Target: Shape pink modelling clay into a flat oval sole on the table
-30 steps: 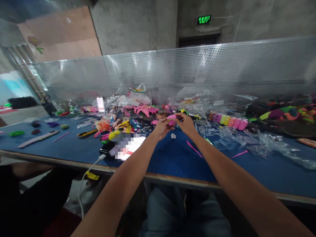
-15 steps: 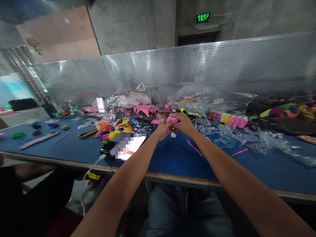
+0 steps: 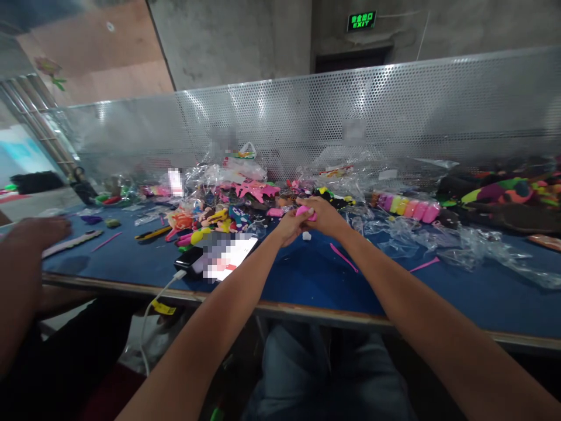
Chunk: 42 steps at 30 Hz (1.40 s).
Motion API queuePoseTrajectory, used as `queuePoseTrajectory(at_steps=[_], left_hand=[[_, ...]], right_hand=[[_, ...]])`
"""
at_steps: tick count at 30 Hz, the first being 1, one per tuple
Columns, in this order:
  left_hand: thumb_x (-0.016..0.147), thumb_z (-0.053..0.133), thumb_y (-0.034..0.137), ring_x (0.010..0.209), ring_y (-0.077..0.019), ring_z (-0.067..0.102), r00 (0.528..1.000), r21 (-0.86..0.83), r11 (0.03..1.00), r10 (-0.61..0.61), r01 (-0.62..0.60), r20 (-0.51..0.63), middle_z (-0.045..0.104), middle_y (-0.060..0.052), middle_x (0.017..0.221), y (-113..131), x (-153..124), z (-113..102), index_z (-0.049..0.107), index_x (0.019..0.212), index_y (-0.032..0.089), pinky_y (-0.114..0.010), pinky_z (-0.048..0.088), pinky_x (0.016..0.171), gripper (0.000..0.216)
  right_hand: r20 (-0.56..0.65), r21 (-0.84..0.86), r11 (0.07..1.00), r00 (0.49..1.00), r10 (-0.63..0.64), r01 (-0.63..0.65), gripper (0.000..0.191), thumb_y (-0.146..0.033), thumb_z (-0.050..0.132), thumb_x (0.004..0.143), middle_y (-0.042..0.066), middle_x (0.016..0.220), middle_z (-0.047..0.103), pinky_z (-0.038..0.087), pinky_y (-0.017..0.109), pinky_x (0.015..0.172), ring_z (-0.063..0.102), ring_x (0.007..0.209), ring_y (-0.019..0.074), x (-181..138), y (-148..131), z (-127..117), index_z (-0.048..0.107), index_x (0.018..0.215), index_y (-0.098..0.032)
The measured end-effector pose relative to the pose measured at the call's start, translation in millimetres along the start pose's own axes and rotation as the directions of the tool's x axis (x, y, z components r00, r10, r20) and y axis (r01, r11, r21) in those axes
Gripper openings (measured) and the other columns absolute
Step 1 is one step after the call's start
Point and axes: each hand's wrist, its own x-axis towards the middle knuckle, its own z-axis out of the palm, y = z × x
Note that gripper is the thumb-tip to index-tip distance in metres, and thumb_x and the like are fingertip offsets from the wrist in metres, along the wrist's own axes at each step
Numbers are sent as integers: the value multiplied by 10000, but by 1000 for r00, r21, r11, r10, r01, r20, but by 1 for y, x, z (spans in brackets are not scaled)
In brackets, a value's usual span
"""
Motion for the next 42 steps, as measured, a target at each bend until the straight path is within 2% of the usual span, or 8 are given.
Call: queuePoseTrajectory(at_steps=[4,11,16,23,28,35,38,42], left_hand=[[697,798,321,859,-219,691,999,48,998,-39,41,-27,708,-83,779,-1,3,-4,649,849,90,-369,536,838,314],[805,699,364,741,-180,692,993,-77,993,-86,92,77,700,-71,724,4,1,-10,639,847,105,-344,561,777,269],[845,657,344,672,-162,683,998,-45,997,-60,59,-31,692,-55,706,3,1,-9,628,869,111,-322,568,737,236],[852,632,404,713,-185,687,997,-44,996,-75,75,-3,690,-75,719,5,2,-8,624,897,103,-316,568,693,304],[844,639,402,650,-156,660,984,-78,997,-24,10,-174,672,-47,735,9,5,-12,593,921,145,-234,501,556,272],[724,745,451,573,-112,563,993,-29,1000,8,-12,-121,597,-5,679,10,3,-14,593,839,142,-250,484,548,363],[657,807,412,513,-79,507,979,1,996,91,-92,-184,545,22,607,12,3,-14,591,786,123,-209,421,478,383],[634,827,358,480,-53,488,937,-8,980,188,-199,-295,518,67,596,19,4,-21,570,895,157,-180,396,457,417]], right_hand=[[-28,-61,998,1000,-7,5,594,-318,653,770,122,1404,513,330,467,1095,472,1286,264,1,-2,1,542,1327,-146],[-3,-109,993,999,34,-35,413,-350,622,844,104,1226,658,354,462,1049,573,1160,269,3,-7,1,626,1221,-183],[-18,-116,991,998,63,-65,605,-369,703,771,141,1320,587,366,433,1046,529,1210,283,4,-6,2,555,1301,-120],[49,-125,990,996,72,-65,475,-355,647,827,130,1238,647,366,447,1033,565,1161,287,5,3,5,602,1256,-155],[-7,-65,997,999,35,-36,707,-440,703,769,123,1367,540,335,480,1072,475,1261,284,0,5,4,467,1388,-196],[-94,-71,997,995,32,-38,355,-381,570,885,85,1083,668,424,440,971,578,1055,265,-1,1,-6,645,1205,-246],[-140,-95,995,990,19,-32,322,-371,577,880,100,1003,690,445,426,926,596,983,268,1,-8,-10,683,1132,-199],[-208,-101,995,977,-35,14,263,-329,601,867,85,929,700,438,409,924,604,917,249,3,-21,-14,709,1058,-184]])
